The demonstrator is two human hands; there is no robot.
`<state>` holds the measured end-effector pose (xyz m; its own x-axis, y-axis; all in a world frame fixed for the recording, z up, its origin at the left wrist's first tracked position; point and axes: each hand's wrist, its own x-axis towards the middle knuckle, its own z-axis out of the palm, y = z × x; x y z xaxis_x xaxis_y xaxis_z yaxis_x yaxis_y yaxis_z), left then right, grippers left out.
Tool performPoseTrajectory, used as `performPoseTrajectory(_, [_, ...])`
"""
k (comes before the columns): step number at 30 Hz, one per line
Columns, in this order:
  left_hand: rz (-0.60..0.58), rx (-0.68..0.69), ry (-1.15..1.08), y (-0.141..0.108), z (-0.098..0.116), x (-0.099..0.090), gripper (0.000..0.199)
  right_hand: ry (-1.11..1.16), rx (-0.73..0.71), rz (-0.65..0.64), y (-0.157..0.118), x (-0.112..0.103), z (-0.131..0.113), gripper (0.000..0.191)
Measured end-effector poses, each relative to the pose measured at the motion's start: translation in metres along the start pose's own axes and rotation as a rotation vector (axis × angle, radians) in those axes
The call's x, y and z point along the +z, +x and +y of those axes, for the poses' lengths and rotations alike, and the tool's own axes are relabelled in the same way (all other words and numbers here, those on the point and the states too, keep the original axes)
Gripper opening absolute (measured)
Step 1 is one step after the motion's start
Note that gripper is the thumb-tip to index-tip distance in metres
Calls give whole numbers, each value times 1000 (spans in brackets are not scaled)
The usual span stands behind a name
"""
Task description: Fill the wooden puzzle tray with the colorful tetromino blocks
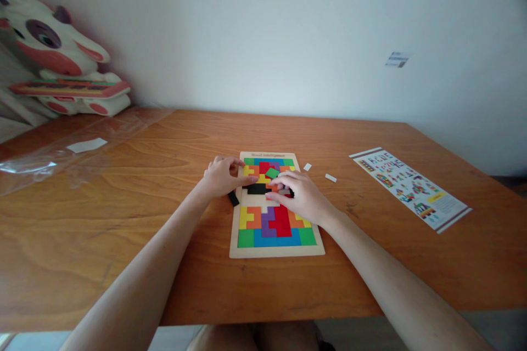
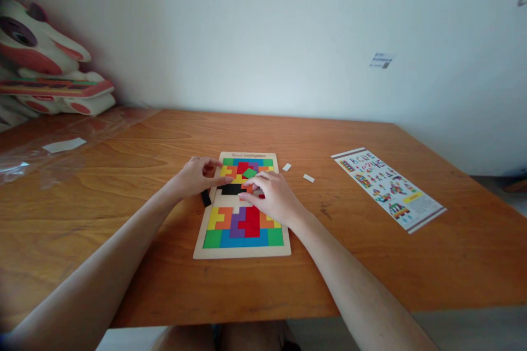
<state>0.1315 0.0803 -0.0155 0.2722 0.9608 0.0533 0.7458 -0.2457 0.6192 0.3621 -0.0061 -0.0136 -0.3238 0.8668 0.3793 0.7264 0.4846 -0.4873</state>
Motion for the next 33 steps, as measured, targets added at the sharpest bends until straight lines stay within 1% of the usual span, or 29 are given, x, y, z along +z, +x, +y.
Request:
performPoseTrajectory(2, [0,6,-78,0,2,0,62,38,10,40,1,-4,2,20])
performPoseTrajectory(5, [34,-3,-141,-1,7,-2,51,61,62,162,3,-17,12,21])
performPoseTrajectory(8, [124,18,-102,-4,14,-3,40,-30,129,315,2,-33,32,21])
performPoseTrajectory(11, [215,121,-3,-7,17,-1,31,-126,234,397,-1,-48,55,23])
performPoseTrajectory(14, [263,271,96,-8,15,0,24,-163,335,405,-6,-56,74,23])
performPoseTrajectory(16, [270,330,143,-7,12,1,23,-187,395,384,-9,-60,84,22])
performPoseTrajectory(21, [250,367,196,-6,8,3,24,-196,506,291,-17,-71,102,22])
performPoseTrajectory(23, [248,328,232,-8,10,2,26,-136,536,252,-19,-73,103,22])
performPoseTrajectory(24, [251,275,266,-9,11,0,27,-95,536,231,-19,-73,102,22])
performPoseTrajectory(26, [254,120,370,-12,16,-4,33,-25,491,204,-18,-70,95,23])
performPoseTrajectory(28, [235,-20,497,-14,20,-11,44,0,379,195,-14,-63,83,21])
performPoseTrajectory(29, [211,-58,551,-14,22,-15,50,13,308,179,-12,-59,76,20])
performPoseTrajectory(31, [130,-52,614,-14,22,-22,59,34,191,131,-9,-51,64,18])
performPoseTrajectory(33, [31,53,597,-14,17,-30,60,35,119,104,-7,-46,56,17])
